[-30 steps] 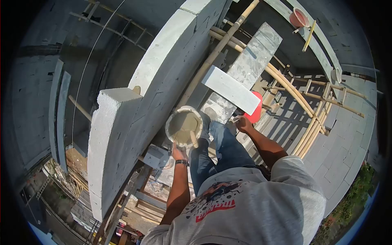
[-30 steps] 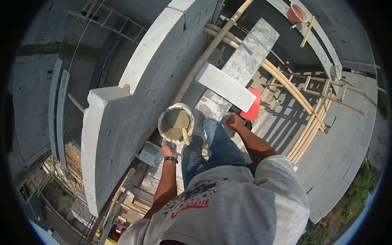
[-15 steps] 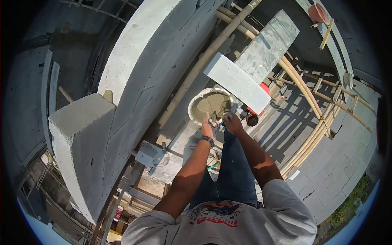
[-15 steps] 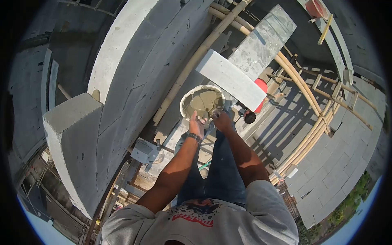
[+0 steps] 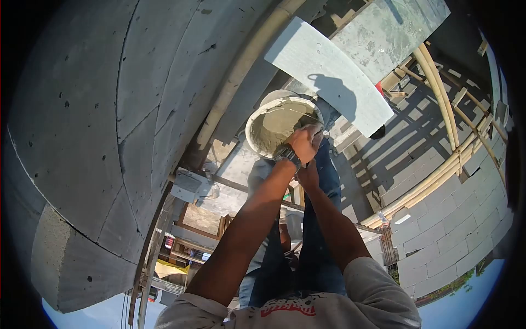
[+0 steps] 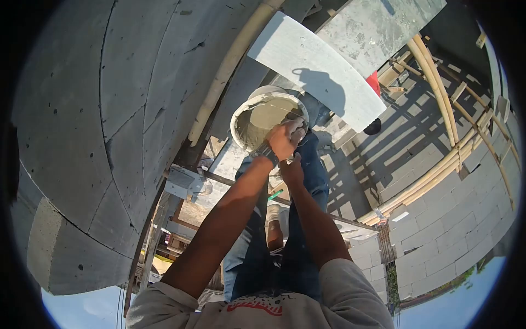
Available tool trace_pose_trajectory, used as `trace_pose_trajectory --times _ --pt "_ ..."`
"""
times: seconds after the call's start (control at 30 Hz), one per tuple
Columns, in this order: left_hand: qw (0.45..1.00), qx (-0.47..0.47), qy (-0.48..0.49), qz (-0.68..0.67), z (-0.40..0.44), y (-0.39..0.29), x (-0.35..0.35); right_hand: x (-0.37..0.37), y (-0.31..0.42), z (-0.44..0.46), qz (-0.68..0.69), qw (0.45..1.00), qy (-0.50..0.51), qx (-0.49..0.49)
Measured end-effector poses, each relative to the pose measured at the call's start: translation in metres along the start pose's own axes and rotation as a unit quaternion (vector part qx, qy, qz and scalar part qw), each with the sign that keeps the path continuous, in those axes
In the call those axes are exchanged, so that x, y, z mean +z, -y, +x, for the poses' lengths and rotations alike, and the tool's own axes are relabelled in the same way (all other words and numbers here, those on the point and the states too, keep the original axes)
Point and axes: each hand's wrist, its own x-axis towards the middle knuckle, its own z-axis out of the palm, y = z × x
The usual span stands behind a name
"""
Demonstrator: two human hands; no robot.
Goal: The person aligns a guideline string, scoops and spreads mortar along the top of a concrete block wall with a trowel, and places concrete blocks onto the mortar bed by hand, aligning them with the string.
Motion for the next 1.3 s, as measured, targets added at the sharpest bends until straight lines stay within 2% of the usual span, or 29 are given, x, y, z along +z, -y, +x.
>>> trace_pose_trajectory --times 0.03,0.07,0.1,0.13,0.17,0.2,0.3,0.33,0.37,0.4,0.43,0.5,0.53,0.57,0.6,0.67,0.73,0.77,0.87,0.93,0.97,1.03,1.07,1.1,1.2,1.3 --pt "0.998 -0.008 -0.011 0.067 0.016 -0.003 -0.028 -0.004 0.015 -0.006 -0.012 0.992 0.017 0.126" --pt "0.997 -0.032 -0.072 0.01 0.03 0.014 -0.038 -0.022 0.047 -0.017 -0.1 0.988 0.039 0.111" --pt "0.987 -0.028 -0.128 0.093 0.04 0.023 -0.057 -0.029 0.067 -0.023 -0.186 0.976 0.06 0.094" --pt "0.978 -0.016 -0.13 0.162 0.047 0.038 -0.077 -0.026 0.072 -0.023 -0.208 0.973 0.052 0.09" --pt "0.974 -0.032 -0.095 0.204 0.052 0.051 -0.093 -0.023 0.077 -0.015 -0.203 0.972 0.057 0.1" --pt "0.967 0.018 -0.114 0.226 0.052 0.073 -0.096 -0.019 0.081 -0.008 -0.199 0.971 0.064 0.112" --pt "0.992 -0.076 0.018 0.101 0.049 0.118 -0.101 -0.009 0.095 0.009 -0.188 0.972 0.082 0.118" --pt "0.978 -0.096 0.056 0.177 0.053 0.108 -0.11 -0.014 0.113 0.01 -0.182 0.973 0.086 0.113" --pt "0.977 -0.095 0.046 0.188 0.049 0.113 -0.105 -0.017 0.124 0.012 -0.175 0.974 0.09 0.109" --pt "0.975 -0.092 0.034 0.199 0.045 0.12 -0.098 -0.008 0.106 0.024 -0.227 0.969 0.051 -0.078" --pt "0.973 -0.089 0.021 0.21 0.042 0.122 -0.093 0.011 0.065 0.041 -0.271 0.926 0.011 -0.263" --pt "0.968 -0.153 0.061 0.187 0.034 0.092 -0.095 0.059 -0.003 0.074 -0.136 0.932 0.024 -0.336" --pt "0.962 -0.184 0.082 0.182 0.031 0.076 -0.097 0.081 -0.029 0.093 0.037 0.972 0.074 -0.22" --pt "0.955 -0.214 0.102 0.177 0.029 0.068 -0.1 0.064 -0.017 0.09 -0.081 0.961 0.097 -0.247" --pt "0.958 -0.201 0.097 0.18 0.023 0.076 -0.097 0.045 -0.003 0.087 -0.201 0.931 0.112 -0.282" --pt "0.965 -0.177 0.107 0.159 0.006 0.105 -0.083 0.011 0.007 0.082 -0.389 0.849 0.132 -0.334" --pt "0.974 -0.167 0.078 0.128 -0.014 0.115 -0.077 -0.03 0.053 0.053 -0.426 0.869 0.112 -0.227" --pt "0.973 -0.177 0.08 0.122 -0.02 0.113 -0.079 -0.067 0.104 0.027 -0.374 0.918 0.081 -0.104" --pt "0.978 -0.18 0.055 0.093 -0.032 0.115 -0.079 -0.083 0.108 0.036 -0.445 0.884 -0.007 -0.143" --pt "0.987 -0.146 0.002 0.061 -0.038 0.128 -0.066 -0.067 0.08 0.078 -0.416 0.903 -0.047 -0.101" --pt "0.986 -0.155 0.006 0.06 -0.039 0.125 -0.063 -0.06 0.068 0.094 -0.4 0.911 -0.066 -0.081" --pt "0.983 -0.17 0.014 0.063 -0.037 0.117 -0.06 -0.065 0.081 0.101 -0.508 0.85 0.064 -0.121" --pt "0.99 -0.12 -0.029 0.069 -0.04 0.119 -0.053 -0.068 0.092 0.105 -0.554 0.811 0.127 -0.14" --pt "0.988 -0.139 -0.018 0.073 -0.04 0.119 -0.054 -0.078 0.093 0.112 -0.535 0.816 0.159 -0.152" --pt "0.981 -0.177 -0.009 0.078 -0.044 0.121 -0.059 -0.09 0.086 0.123 -0.572 0.752 0.228 -0.235" --pt "0.981 -0.181 -0.037 0.059 -0.046 0.136 -0.065 -0.066 0.046 0.13 -0.518 0.792 0.185 -0.267"
